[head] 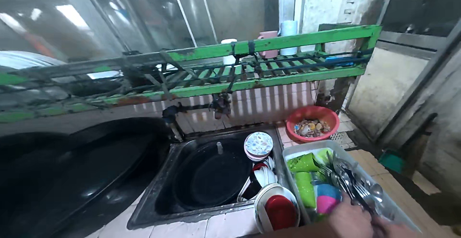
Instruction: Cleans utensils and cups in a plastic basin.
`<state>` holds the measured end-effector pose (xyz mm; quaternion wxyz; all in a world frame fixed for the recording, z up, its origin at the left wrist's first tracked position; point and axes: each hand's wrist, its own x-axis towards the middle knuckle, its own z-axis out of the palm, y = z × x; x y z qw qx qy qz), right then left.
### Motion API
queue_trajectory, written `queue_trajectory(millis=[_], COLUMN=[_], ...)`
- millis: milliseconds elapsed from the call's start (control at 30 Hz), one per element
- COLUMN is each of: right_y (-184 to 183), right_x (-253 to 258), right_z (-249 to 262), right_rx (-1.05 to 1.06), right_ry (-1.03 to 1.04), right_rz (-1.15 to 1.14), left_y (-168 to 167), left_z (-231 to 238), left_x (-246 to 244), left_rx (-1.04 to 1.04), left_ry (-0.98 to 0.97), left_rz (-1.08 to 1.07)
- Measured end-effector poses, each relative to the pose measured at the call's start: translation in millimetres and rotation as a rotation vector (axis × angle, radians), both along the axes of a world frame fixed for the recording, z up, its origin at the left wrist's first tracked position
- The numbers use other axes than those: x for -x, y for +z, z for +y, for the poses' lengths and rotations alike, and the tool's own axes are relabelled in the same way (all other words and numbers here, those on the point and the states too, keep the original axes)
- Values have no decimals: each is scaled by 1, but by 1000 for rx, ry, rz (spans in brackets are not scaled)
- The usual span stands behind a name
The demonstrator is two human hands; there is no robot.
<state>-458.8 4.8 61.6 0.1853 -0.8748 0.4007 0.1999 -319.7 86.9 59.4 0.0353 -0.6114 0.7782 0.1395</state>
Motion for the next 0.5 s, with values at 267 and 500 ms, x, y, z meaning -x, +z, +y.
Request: queue_trajectory(millis=[267,500], right_y=[8,3], right_x=[-6,3], right_z=[1,0], right_rx=[-20,-3], right_ry=[-20,-44], right_rz=[90,-101], left_y=[65,25], left_z=[-16,-14], left_x=[-31,-56], left_rx=[-150,-149], left_ry=[-9,-98], left_rz=[7,39])
